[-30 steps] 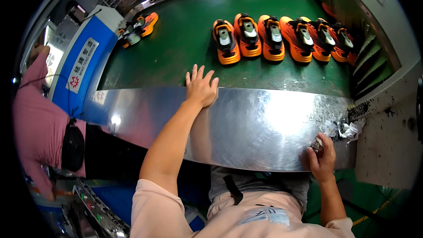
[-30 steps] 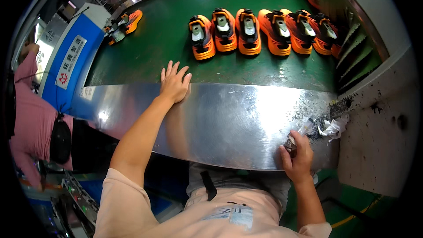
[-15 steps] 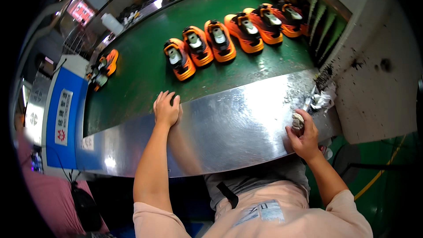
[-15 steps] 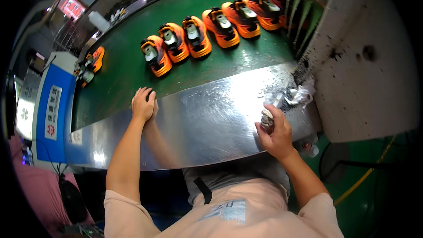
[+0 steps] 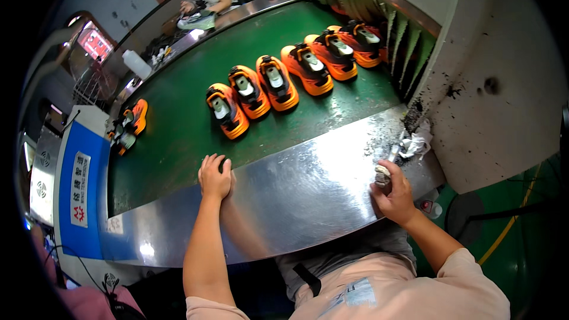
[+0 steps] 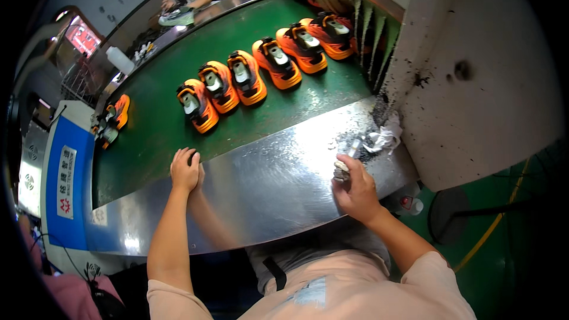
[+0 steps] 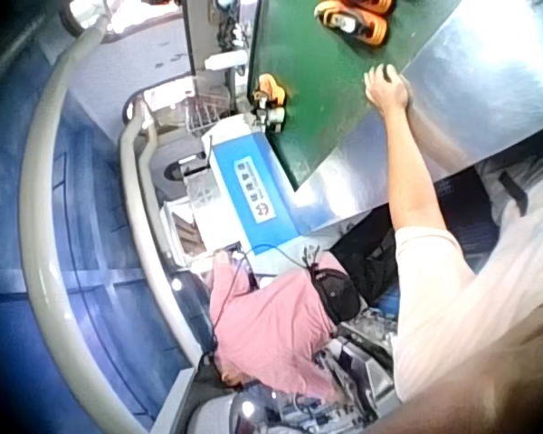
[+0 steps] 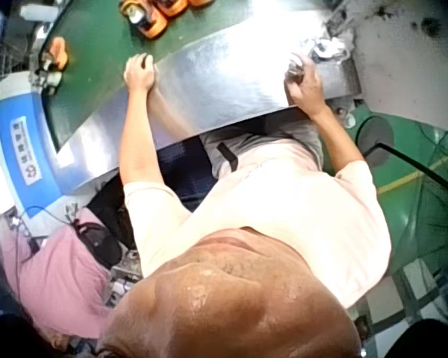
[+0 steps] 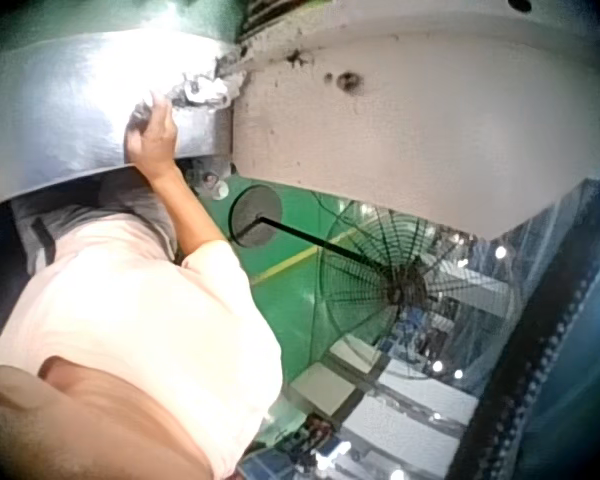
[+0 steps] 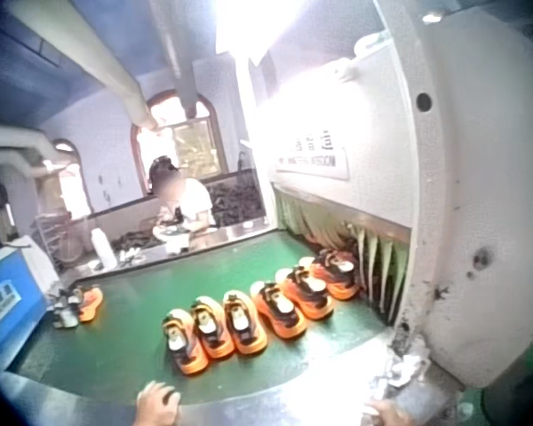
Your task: The person picks up shoes from a conveyor belt and applies a liquid adhesive around the seam between the upper and the sole using a syringe-style applicator.
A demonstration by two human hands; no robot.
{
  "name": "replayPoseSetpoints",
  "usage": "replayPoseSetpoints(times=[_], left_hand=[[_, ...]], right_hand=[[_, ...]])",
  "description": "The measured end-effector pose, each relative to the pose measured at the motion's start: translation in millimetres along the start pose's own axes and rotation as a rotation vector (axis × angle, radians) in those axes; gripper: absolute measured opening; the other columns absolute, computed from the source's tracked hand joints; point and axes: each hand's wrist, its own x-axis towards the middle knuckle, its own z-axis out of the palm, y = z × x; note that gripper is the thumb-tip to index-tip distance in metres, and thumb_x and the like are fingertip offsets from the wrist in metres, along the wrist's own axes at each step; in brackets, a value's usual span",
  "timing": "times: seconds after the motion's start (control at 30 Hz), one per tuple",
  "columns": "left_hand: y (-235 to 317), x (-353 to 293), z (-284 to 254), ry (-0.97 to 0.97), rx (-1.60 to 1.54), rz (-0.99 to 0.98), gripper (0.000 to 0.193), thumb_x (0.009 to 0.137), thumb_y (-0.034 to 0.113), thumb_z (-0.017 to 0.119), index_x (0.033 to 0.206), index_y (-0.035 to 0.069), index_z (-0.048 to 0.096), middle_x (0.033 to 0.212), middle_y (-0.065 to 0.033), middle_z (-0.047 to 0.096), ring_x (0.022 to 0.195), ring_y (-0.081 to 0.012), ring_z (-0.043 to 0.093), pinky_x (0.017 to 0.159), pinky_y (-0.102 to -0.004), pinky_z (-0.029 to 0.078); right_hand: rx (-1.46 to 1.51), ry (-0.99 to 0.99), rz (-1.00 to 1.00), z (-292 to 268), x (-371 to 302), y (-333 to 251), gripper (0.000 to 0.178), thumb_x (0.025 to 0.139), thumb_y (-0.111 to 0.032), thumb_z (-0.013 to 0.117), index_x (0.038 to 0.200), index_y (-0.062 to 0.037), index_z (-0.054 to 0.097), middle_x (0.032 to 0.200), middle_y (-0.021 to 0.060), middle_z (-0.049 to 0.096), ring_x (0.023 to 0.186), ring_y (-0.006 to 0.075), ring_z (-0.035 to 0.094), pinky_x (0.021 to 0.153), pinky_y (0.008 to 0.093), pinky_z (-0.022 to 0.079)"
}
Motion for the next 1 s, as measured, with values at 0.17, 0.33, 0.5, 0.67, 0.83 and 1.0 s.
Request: replayPoseSetpoints(times=[0.17,0.33,0.5,0.67,0.83,1.0], left_hand=[[9,2,-4,-0.015,-0.008,-0.015,0.035,0.086,0.033,0.055,0.107,0.007,0.065,0.124,-0.0148,0.056,0.125,-0.0327,0.042,0.104,-0.0437,0.029],[3,3,2,0.031,0.001,-0.026,0.037,0.084,0.035,0.056,0.107,0.008,0.065,0.126,-0.0164,0.054,0.126,-0.032,0.041,0.104,-0.0454,0.029],[-5,-1,-4,0.063,-0.002,-0.054,0.039,0.082,0.036,0.056,0.108,0.009,0.066,0.127,-0.017,0.053,0.126,-0.0318,0.041,0.106,-0.0452,0.027],[2,-1,1,0.053,0.011,-0.064,0.04,0.084,0.037,0.054,0.109,0.007,0.065,0.126,-0.0154,0.054,0.126,-0.0311,0.041,0.106,-0.0432,0.027],[-2,-6,0,0.092,-0.005,-0.069,0.038,0.082,0.035,0.057,0.106,0.007,0.065,0.123,-0.0151,0.055,0.125,-0.0307,0.042,0.105,-0.043,0.028],[5,-6,0,0.094,-0.047,-0.073,0.037,0.081,0.034,0.058,0.104,0.006,0.066,0.122,-0.0161,0.056,0.124,-0.0316,0.042,0.105,-0.0439,0.028]], right_hand=[[0.091,-0.046,0.084,-6,2,-1,0.053,0.076,-0.013,0.071,0.122,-0.0049,0.046,0.102,0.018,0.058,0.084,0.0321,0.061,0.073,0.0353,0.049],[0.134,-0.085,0.182,-2,1,3,0.05,0.077,-0.015,0.07,0.12,-0.0045,0.048,0.098,0.0174,0.06,0.086,0.0323,0.061,0.075,0.0362,0.048],[0.173,-0.064,0.141,7,-3,1,0.045,0.077,-0.008,0.068,0.119,-0.0032,0.052,0.095,0.0157,0.062,0.082,0.027,0.061,0.074,0.0324,0.048],[0.205,-0.088,0.252,2,-5,2,0.042,0.079,-0.005,0.065,0.119,-0.0032,0.052,0.088,0.0077,0.058,0.076,0.0145,0.055,0.069,0.0275,0.046],[0.268,-0.098,0.29,5,-3,-4,0.041,0.082,-0.006,0.062,0.121,-0.0038,0.049,0.089,0.0073,0.057,0.076,0.0141,0.054,0.069,0.0266,0.045],[0.25,-0.109,0.307,3,-5,1,0.04,0.085,-0.008,0.059,0.123,-0.0032,0.048,0.091,0.0063,0.056,0.077,0.0133,0.053,0.069,0.0261,0.045]])
